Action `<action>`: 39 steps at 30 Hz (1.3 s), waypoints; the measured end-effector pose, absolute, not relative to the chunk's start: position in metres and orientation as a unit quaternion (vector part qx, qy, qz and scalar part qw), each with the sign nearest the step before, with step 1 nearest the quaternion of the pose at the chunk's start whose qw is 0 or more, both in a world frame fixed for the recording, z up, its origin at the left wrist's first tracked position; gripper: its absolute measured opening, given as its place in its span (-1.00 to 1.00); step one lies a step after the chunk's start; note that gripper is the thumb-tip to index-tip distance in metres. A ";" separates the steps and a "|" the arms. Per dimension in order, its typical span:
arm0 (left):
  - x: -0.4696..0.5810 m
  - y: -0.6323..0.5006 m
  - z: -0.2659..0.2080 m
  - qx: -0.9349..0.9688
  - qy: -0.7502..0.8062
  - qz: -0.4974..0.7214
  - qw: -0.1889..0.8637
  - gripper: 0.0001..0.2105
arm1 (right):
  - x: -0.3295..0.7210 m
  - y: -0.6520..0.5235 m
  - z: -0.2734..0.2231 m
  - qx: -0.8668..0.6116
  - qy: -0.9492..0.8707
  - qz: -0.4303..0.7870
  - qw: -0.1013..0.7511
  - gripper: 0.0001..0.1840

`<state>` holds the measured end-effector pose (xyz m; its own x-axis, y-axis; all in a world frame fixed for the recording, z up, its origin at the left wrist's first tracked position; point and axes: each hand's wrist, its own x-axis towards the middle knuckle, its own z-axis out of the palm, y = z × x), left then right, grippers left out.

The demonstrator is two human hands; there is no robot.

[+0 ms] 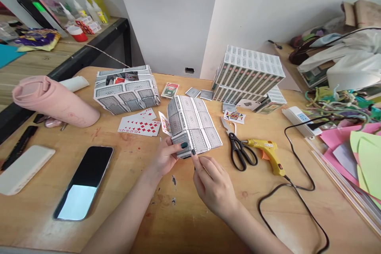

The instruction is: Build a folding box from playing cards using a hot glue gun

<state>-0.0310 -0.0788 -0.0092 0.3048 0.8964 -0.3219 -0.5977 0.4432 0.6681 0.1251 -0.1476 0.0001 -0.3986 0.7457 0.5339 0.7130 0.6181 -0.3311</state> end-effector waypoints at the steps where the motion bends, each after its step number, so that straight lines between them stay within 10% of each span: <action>1: -0.031 -0.079 -0.009 0.219 0.342 0.479 0.778 -0.76 | 0.126 -0.148 -0.001 -0.430 -0.835 0.028 0.341 -0.29; 16: -0.030 -0.079 -0.009 0.231 0.335 0.489 0.772 -0.77 | 0.127 -0.152 -0.010 -0.417 -0.842 0.006 0.341 -0.26; 25: -0.028 -0.080 -0.011 0.211 0.345 0.505 0.763 -0.80 | 0.123 -0.160 -0.009 -0.373 -0.865 0.057 0.330 -0.66; 31: -0.028 -0.080 -0.011 0.216 0.350 0.495 0.765 -0.76 | 0.119 -0.163 0.005 -0.455 -0.752 0.213 0.427 -0.94; 39: -0.031 -0.079 -0.010 0.231 0.354 0.471 0.774 -0.72 | 0.125 -0.143 0.032 -0.488 -0.416 0.565 0.520 -0.80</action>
<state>-0.0311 -0.0791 -0.0100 0.3044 0.8932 -0.3310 -0.5661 0.4491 0.6912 0.1253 -0.1431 0.0319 0.0162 0.9928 -0.1187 -0.1806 -0.1138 -0.9770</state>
